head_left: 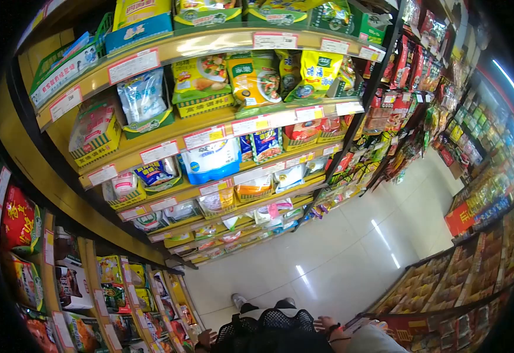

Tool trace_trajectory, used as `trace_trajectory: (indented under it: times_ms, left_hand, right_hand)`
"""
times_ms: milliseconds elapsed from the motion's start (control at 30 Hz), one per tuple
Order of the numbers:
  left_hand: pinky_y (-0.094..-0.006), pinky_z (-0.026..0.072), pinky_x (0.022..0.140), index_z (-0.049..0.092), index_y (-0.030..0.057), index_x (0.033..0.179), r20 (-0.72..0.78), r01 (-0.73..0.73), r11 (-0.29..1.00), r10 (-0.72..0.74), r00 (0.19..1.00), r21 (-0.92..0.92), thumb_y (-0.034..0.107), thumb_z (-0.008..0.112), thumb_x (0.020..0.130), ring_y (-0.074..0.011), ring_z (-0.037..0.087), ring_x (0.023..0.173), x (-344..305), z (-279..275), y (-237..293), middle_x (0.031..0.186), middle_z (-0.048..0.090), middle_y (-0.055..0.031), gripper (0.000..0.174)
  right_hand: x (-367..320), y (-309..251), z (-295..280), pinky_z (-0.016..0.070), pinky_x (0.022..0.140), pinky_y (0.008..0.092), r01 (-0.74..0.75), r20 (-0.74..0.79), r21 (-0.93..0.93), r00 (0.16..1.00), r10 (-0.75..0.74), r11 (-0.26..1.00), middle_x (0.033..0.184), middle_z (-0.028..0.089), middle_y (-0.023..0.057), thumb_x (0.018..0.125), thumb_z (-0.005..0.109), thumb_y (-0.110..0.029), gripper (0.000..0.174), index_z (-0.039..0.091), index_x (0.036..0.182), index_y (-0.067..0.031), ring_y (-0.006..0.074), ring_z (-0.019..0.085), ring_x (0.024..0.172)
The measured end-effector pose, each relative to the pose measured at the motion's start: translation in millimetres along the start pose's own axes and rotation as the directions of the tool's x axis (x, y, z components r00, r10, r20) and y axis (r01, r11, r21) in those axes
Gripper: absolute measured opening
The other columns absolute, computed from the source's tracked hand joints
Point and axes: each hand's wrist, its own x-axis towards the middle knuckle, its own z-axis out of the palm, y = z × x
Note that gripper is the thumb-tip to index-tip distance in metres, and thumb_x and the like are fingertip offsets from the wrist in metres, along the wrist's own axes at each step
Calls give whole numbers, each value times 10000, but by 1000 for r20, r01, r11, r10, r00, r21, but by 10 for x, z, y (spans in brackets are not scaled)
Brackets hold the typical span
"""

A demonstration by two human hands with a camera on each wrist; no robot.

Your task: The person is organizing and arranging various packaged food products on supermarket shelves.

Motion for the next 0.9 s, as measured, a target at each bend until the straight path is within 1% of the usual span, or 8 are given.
trace_trajectory:
  times_ms: [67, 167, 233, 267, 300, 333, 767, 900]
  left_hand:
    - [-437, 501, 806, 425, 157, 1353, -1, -113, 885, 126, 992, 451, 319, 488, 911, -316, 600, 1036, -112, 106, -163, 1227, 587, -142, 475]
    - [-401, 510, 807, 397, 148, 1396, 103, -203, 349, 286, 953, 915, 265, 474, 897, -323, 634, 1001, -61, 473, -236, 1238, 597, -161, 519]
    - [-456, 523, 762, 579, 107, 1200, 6, -98, 484, 189, 982, 870, 450, 537, 867, -299, 652, 919, -132, 565, 139, 1081, 649, -139, 480]
    - [-464, 527, 783, 565, 80, 1211, -107, -15, 919, 62, 992, 394, 403, 553, 882, -314, 648, 937, -169, 710, 270, 1083, 639, -168, 461]
    - [-472, 531, 805, 551, 53, 1222, -115, 75, 966, -106, 988, -248, 355, 569, 898, -329, 645, 955, -161, 947, 414, 1086, 630, -196, 444]
    - [-474, 537, 820, 528, 18, 1230, -269, 218, 936, -293, 917, -276, 287, 596, 907, -350, 636, 975, -150, 1307, 850, 1058, 626, -220, 426]
    - [-390, 549, 718, 583, 70, 1122, -122, 87, 889, -158, 980, -450, 247, 618, 900, -266, 668, 898, -337, 2220, 1576, 988, 665, -142, 287]
    - [-377, 549, 717, 589, 74, 1123, -193, -20, 969, -29, 981, -245, 247, 616, 901, -243, 667, 895, -91, 2363, 1934, 986, 668, -121, 283]
  right_hand:
    - [34, 198, -206, 553, 666, 435, -30, 21, -3, 999, 30, 1000, 1125, 627, 137, 949, 430, -276, 391, 484, 1274, -65, 301, 650, 892]
    - [229, 394, -648, 537, 702, 457, -61, 54, 109, 997, 56, 992, 1116, 641, 190, 972, 412, -201, 359, 464, 1275, -16, 346, 674, 897]
    - [854, 697, -949, 541, 675, 430, -177, 456, 371, 890, -13, 912, 1103, 645, 190, 970, 427, -195, 325, 488, 1233, -14, 342, 675, 893]
    - [733, 568, -946, 541, 675, 430, -173, 461, 377, 887, -22, 910, 1103, 645, 190, 970, 427, -195, 325, 488, 1233, -14, 342, 675, 893]
    - [523, 377, -968, 541, 673, 414, -36, 224, 251, 974, -22, 967, 1093, 650, 185, 965, 444, -196, 314, 497, 1217, -17, 334, 677, 891]
    - [266, 176, -986, 542, 670, 398, 62, -28, 82, 998, -60, 995, 1084, 654, 180, 960, 460, -196, 302, 506, 1202, -20, 326, 679, 890]
    - [150, -105, -1671, 537, 692, 425, 102, 4, 50, 995, -102, 994, 1040, 659, 178, 932, 526, -167, 251, 511, 1146, -37, 318, 679, 857]
    - [328, -348, -1735, 541, 701, 422, 148, 45, 44, 988, -150, 988, 1051, 662, 164, 943, 514, -180, 245, 521, 1143, -40, 310, 680, 870]
